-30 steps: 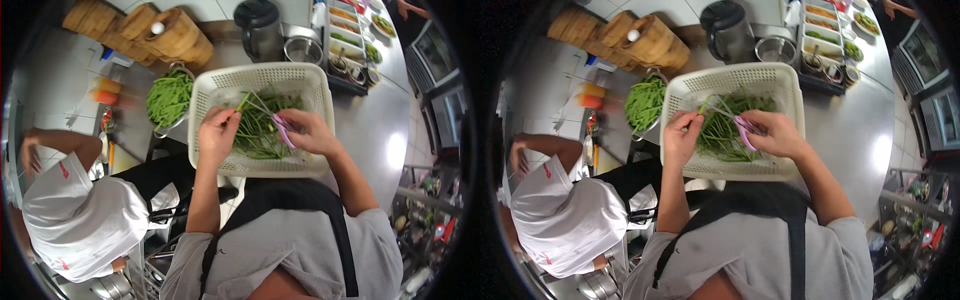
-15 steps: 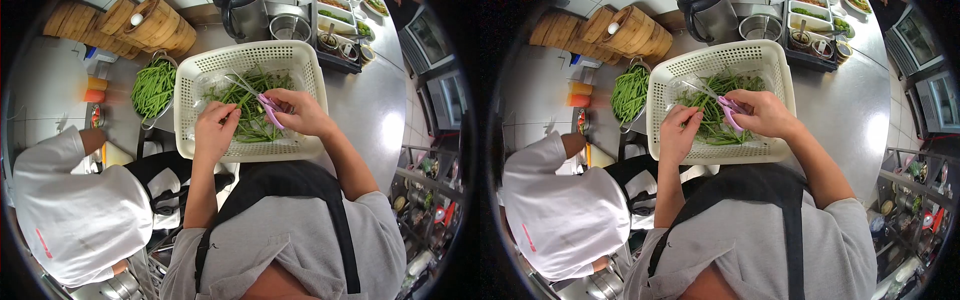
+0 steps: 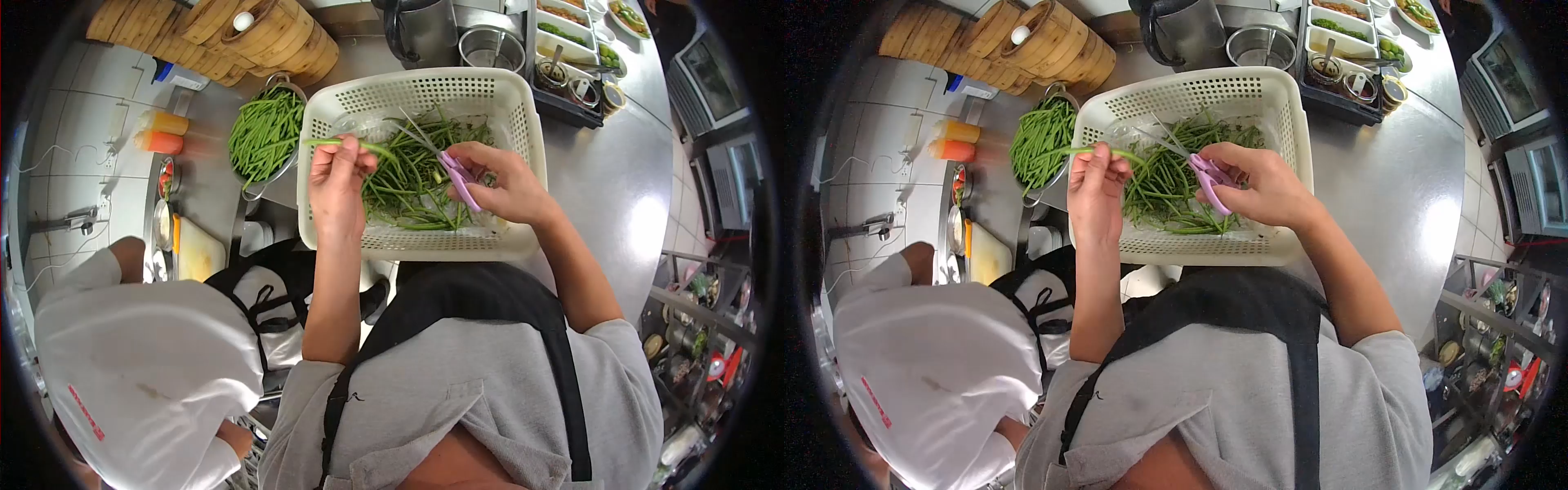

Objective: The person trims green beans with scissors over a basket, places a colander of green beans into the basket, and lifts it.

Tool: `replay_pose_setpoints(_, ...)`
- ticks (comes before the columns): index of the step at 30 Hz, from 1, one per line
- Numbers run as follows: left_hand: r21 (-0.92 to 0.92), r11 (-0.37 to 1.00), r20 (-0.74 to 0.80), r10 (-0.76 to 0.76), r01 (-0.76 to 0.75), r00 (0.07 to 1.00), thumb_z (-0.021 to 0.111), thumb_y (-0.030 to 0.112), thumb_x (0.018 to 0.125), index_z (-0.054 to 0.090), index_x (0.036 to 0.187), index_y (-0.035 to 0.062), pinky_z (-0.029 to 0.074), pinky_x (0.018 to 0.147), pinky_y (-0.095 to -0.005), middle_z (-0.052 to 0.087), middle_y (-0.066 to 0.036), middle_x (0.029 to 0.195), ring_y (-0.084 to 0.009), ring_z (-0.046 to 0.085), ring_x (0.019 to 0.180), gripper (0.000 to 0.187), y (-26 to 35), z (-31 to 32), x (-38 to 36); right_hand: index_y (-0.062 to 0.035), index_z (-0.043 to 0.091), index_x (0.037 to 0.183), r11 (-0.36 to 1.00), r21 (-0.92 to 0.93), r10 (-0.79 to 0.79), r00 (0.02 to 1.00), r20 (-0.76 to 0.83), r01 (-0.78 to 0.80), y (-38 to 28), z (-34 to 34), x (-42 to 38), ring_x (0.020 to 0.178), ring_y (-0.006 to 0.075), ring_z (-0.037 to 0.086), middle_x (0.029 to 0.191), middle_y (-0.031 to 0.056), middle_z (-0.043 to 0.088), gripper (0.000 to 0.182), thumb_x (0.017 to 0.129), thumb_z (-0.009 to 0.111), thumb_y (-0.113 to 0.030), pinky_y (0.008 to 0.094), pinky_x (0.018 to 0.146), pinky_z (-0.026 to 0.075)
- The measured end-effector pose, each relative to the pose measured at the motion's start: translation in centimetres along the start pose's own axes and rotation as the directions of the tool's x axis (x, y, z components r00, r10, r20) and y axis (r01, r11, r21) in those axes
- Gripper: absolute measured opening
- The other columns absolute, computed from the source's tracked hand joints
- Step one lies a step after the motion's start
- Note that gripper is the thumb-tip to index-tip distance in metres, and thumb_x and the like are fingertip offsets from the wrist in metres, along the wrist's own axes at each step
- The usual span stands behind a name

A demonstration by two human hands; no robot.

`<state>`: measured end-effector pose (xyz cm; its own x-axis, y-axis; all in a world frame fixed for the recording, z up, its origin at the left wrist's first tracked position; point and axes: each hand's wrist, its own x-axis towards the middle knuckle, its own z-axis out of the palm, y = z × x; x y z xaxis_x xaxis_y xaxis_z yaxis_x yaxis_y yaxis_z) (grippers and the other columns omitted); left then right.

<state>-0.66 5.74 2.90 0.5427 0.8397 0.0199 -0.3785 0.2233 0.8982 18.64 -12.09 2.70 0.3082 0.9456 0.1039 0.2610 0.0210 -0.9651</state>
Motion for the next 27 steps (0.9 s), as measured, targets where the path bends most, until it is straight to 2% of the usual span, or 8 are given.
replay_pose_setpoints(3,-0.058,0.998,-0.143,0.024,-0.033,0.989,0.067,0.018,0.101,0.065,0.098,0.0092,0.055,0.077,-0.0339,0.071,-0.005,0.092,-0.0146,0.066,0.076,0.009,-0.6,0.9,-0.1,-0.0018,0.069,0.12,0.998,-0.038,-0.058,0.998,0.027,0.059,0.3,0.0,0.0,0.076,0.0179,0.068,0.09,0.0104,0.072,0.046,0.083,0.08,-0.027,0.0316,0.073,0.056)
replay_pose_setpoints(6,-0.088,0.995,-0.139,0.034,-0.046,0.99,0.066,0.016,0.101,0.064,0.095,0.0088,0.056,0.078,-0.0337,0.07,-0.006,0.09,-0.0155,0.067,0.077,0.01,-1.5,1.1,-0.3,-0.0021,0.069,0.119,0.995,-0.051,-0.08,0.996,0.05,0.083,0.0,-0.1,0.0,0.078,0.0195,0.068,0.091,0.0113,0.073,0.047,0.082,0.079,-0.028,0.0335,0.076,0.056)
replay_pose_setpoints(9,-0.079,0.997,-0.123,0.006,-0.015,0.992,0.067,0.014,0.101,0.064,0.092,0.0078,0.055,0.076,-0.0324,0.069,-0.007,0.089,-0.0164,0.067,0.078,0.011,-2.5,1.6,-0.9,0.0014,0.067,0.121,0.987,-0.132,-0.085,0.992,0.095,0.097,-0.4,-0.1,-0.1,0.085,0.0168,0.066,0.097,0.0087,0.072,0.046,0.083,0.08,-0.021,0.0334,0.08,0.054)
replay_pose_setpoints(12,0.027,0.999,-0.115,-0.024,0.027,0.993,0.068,0.012,0.099,0.061,0.093,0.0067,0.055,0.073,-0.0306,0.069,-0.008,0.086,-0.0154,0.066,0.074,0.01,-2.9,2.2,-2.0,0.0012,0.067,0.121,0.985,-0.138,-0.095,0.994,0.061,0.102,-0.4,0.0,-0.1,0.084,0.0174,0.067,0.096,0.0101,0.073,0.044,0.084,0.079,-0.02,0.034,0.08,0.055)
replay_pose_setpoints(14,0.086,0.996,-0.102,-0.029,0.038,0.994,0.069,0.012,0.098,0.06,0.094,0.0062,0.056,0.072,-0.0302,0.069,-0.008,0.084,-0.0141,0.065,0.072,0.011,-2.9,2.4,-2.4,-0.0033,0.069,0.12,0.997,-0.059,-0.047,0.998,0.032,0.048,0.0,0.1,0.0,0.083,0.0228,0.072,0.093,0.0142,0.073,0.044,0.083,0.077,-0.025,0.0358,0.077,0.056)
replay_pose_setpoints(21,0.217,0.976,-0.041,-0.021,0.03,0.999,0.066,0.012,0.1,0.059,0.097,0.0056,0.052,0.068,-0.0277,0.067,-0.007,0.083,-0.0132,0.063,0.071,0.01,-2.4,1.5,-2.1,-0.0031,0.069,0.12,0.99,-0.11,-0.085,0.994,0.064,0.092,0.2,0.2,0.0,0.078,0.0223,0.072,0.09,0.0141,0.074,0.04,0.086,0.077,-0.022,0.0347,0.074,0.057)
replay_pose_setpoints(25,0.357,0.933,-0.009,0.04,-0.034,0.999,0.061,0.016,0.103,0.057,0.098,0.0041,0.051,0.067,-0.0244,0.068,-0.007,0.083,-0.0108,0.063,0.069,0.013,-1.6,0.9,-1.0,-0.0029,0.068,0.121,0.997,-0.073,0.0,0.993,0.121,0.009,0.4,0.3,0.0,0.075,0.0207,0.073,0.086,0.0119,0.075,0.033,0.09,0.072,-0.016,0.0341,0.072,0.057)
replay_pose_setpoints(27,0.409,0.911,0.001,0.064,-0.059,0.998,0.055,0.018,0.106,0.057,0.1,0.003,0.053,0.07,-0.0266,0.069,-0.007,0.086,-0.0127,0.064,0.072,0.016,-0.9,0.4,0.0,-0.0046,0.068,0.12,0.99,-0.134,0.071,0.986,0.149,-0.051,0.7,0.4,0.1,0.074,0.0208,0.073,0.086,0.0116,0.075,0.032,0.09,0.071,-0.015,0.0345,0.071,0.056)
